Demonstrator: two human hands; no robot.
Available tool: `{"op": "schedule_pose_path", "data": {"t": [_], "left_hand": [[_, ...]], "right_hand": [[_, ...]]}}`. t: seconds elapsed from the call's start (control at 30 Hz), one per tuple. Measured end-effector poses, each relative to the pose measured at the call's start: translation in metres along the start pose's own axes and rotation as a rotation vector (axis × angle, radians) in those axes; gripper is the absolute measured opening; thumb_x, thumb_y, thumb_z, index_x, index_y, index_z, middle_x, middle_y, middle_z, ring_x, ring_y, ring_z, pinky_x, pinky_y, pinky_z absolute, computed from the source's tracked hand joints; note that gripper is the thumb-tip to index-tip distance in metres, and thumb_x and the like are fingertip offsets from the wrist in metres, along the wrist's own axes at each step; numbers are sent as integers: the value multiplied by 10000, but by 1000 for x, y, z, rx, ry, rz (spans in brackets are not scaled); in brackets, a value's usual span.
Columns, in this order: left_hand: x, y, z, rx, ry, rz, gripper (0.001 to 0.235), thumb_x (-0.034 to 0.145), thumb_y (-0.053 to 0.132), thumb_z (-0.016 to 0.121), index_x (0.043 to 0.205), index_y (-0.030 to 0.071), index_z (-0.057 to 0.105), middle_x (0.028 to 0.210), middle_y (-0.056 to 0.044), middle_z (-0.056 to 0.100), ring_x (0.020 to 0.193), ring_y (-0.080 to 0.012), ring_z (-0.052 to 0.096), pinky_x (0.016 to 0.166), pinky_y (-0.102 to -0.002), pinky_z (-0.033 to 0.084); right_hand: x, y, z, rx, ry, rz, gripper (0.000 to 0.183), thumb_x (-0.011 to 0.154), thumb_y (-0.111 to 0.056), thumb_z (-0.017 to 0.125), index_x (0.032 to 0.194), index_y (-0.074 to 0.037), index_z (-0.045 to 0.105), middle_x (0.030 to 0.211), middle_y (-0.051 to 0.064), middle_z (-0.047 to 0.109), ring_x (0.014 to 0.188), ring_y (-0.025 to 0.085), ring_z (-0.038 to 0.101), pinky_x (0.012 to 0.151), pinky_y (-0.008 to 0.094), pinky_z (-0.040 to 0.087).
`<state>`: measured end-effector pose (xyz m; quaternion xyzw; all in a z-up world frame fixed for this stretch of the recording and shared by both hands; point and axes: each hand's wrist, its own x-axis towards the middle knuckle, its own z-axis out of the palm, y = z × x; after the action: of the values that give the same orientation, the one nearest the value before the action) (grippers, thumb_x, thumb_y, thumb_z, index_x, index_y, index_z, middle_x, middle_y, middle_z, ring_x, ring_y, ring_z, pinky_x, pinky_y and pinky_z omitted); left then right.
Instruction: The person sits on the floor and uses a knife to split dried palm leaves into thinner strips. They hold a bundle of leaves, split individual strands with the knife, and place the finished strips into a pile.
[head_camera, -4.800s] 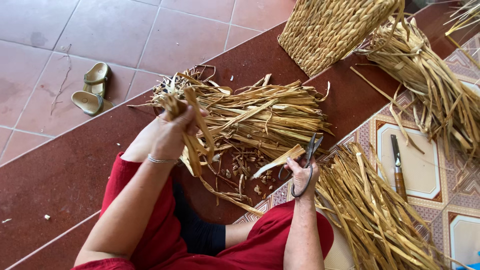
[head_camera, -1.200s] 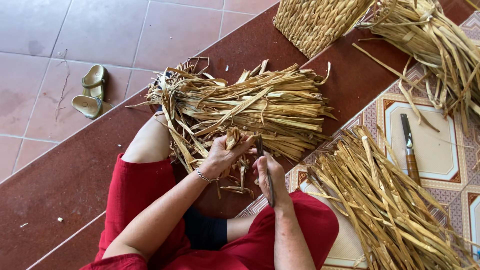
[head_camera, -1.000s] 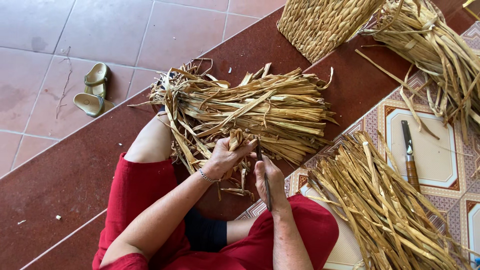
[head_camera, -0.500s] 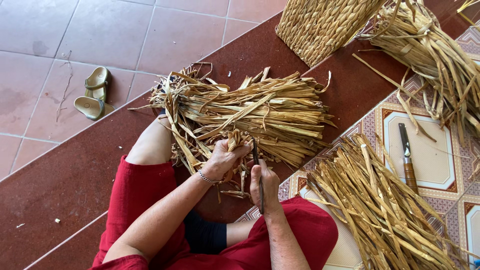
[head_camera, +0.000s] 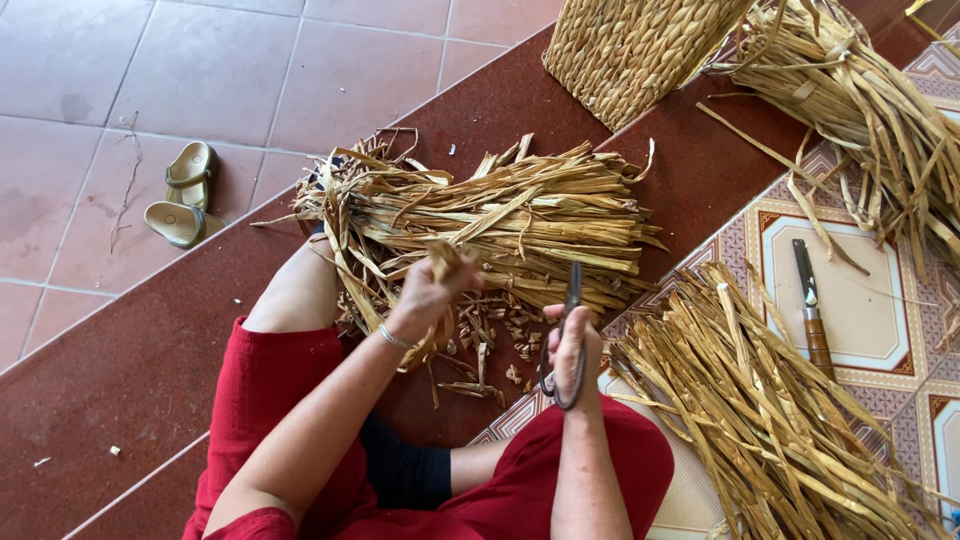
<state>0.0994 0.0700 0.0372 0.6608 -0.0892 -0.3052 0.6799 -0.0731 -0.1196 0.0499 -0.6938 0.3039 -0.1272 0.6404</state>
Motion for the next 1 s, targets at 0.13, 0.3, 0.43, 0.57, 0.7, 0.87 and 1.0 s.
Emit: {"op": "schedule_pose_path", "data": {"t": [0.13, 0.3, 0.43, 0.57, 0.7, 0.87, 1.0], "left_hand": [[43, 7, -17, -7, 198, -23, 222, 997, 250, 739, 1026, 58, 632, 905, -173, 643, 792, -289, 646, 727, -429, 555], [107, -9, 5, 709, 240, -87, 258, 864, 82, 690, 1114, 110, 635, 1051, -97, 732, 942, -213, 744, 878, -343, 597], [125, -16, 19, 1052, 345, -58, 170, 863, 112, 775, 1018, 79, 713, 1212, -185, 608, 1023, -328, 662, 932, -446, 559], [112, 2, 29, 986, 330, -57, 181, 885, 164, 735, 1037, 80, 684, 1200, -166, 573, 928, -307, 664, 838, -459, 568], [69, 22, 44, 936, 176, -77, 300, 964, 320, 708, 940, 27, 650, 1050, -123, 626, 784, -224, 674, 670, -380, 627], [-18, 21, 63, 793, 40, 157, 293, 882, 315, 777, 803, 66, 646, 717, -56, 687, 601, -181, 664, 585, -384, 575], [-58, 12, 63, 780, -187, 28, 253, 853, 319, 805, 848, 87, 705, 729, -73, 719, 632, -190, 690, 656, -385, 573]], "right_hand": [[3, -7, -12, 110, 39, 19, 838, 967, -759, 265, 1084, -46, 689, 610, -54, 500, 481, 34, 464, 420, 217, 410], [5, -11, -2, 45, 19, -8, 824, 961, -731, 277, 1075, -35, 703, 606, -47, 533, 478, 38, 494, 422, 216, 442], [8, -11, 2, 49, 18, 21, 774, 988, -695, 312, 1086, -35, 704, 619, -38, 519, 504, 39, 486, 459, 211, 429], [14, -9, -2, 51, 38, 46, 745, 1005, -684, 330, 1097, -56, 719, 633, -17, 543, 508, 54, 498, 478, 210, 430], [27, -1, 3, 77, 67, 33, 639, 929, -641, 539, 1132, -58, 703, 721, 29, 644, 594, 117, 614, 575, 323, 528], [41, 25, 17, 188, 29, 113, 570, 849, -548, 699, 1186, -88, 672, 899, 67, 780, 739, 163, 723, 805, 415, 575], [50, 43, 26, 175, 107, -14, 462, 856, -355, 786, 1170, -26, 706, 941, 126, 759, 817, 190, 719, 805, 424, 572]]}}
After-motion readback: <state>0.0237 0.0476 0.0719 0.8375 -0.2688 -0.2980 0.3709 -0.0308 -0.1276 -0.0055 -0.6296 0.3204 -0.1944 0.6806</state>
